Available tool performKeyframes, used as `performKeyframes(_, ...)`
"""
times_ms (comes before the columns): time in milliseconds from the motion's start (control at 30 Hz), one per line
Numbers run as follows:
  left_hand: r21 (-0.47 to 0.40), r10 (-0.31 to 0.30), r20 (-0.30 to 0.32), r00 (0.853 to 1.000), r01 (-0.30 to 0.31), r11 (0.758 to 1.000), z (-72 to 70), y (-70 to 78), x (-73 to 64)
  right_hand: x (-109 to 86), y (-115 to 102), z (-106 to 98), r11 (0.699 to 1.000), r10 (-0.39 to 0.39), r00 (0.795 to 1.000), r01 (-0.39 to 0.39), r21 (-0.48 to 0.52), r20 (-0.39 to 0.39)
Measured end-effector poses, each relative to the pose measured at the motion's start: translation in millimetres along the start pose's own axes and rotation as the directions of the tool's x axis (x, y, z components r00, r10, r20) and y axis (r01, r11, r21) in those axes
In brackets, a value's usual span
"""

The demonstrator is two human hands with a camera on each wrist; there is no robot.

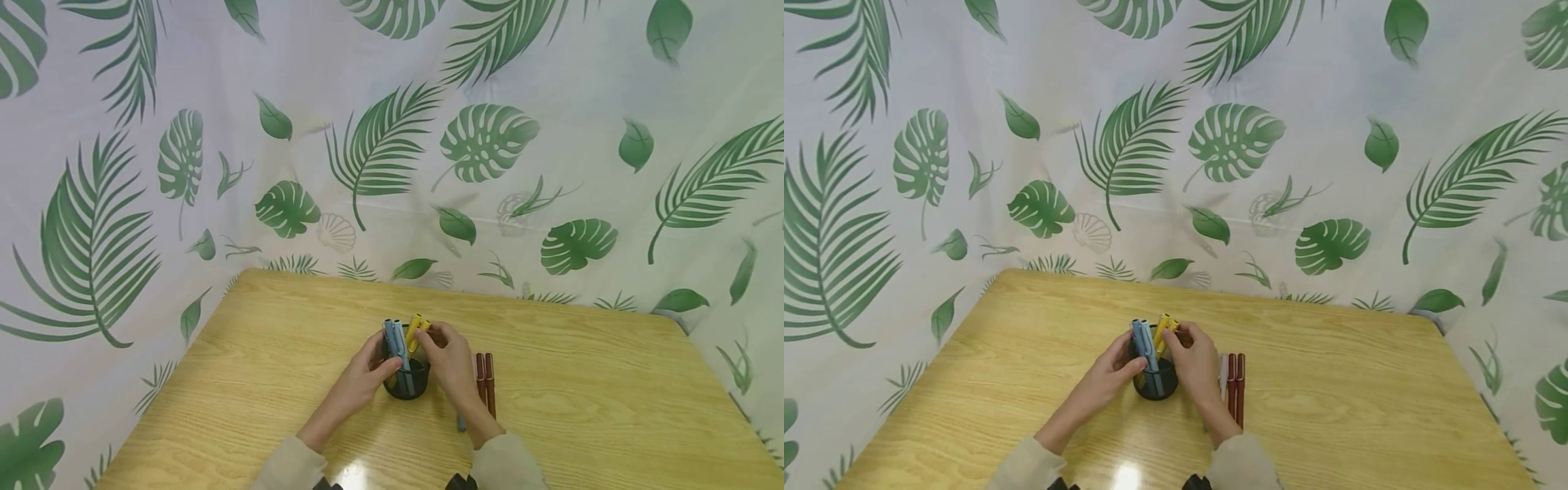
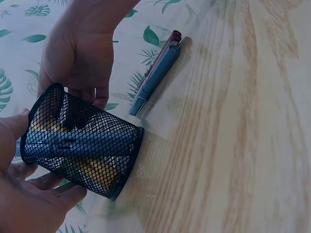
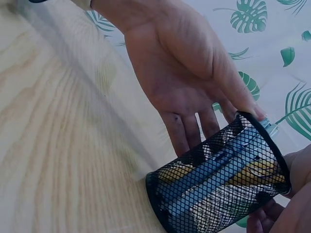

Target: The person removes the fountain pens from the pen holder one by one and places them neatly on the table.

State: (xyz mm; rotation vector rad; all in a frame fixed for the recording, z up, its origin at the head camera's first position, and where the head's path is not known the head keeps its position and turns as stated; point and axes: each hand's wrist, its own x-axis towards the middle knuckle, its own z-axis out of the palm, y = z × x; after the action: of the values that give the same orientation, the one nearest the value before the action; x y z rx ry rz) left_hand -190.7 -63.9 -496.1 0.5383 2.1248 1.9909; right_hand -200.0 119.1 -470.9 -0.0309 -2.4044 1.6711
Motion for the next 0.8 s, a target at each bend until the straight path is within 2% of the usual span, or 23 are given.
performKeyframes(267,0.005,-0.006,0.0,1.0,0.006,1.0,-0.5,0.7,-0.6,-5.2,-2,-3,0.997,0.036,0.999,-0.035,0.063,-0.013)
performKeyframes(533,0.021,-0.005,-0.001,1.0,0.005,1.0,-0.9,1.1,0.5,-10.9,-9,-17,0.985,0.104,0.994,-0.1,0.139,-0.019)
performKeyframes(800,0.029,-0.006,-0.004,1.0,0.006,1.0,-1.1,0.5,0.6,-15.1,-12,-34,0.97,0.065,0.997,-0.052,0.238,-0.046)
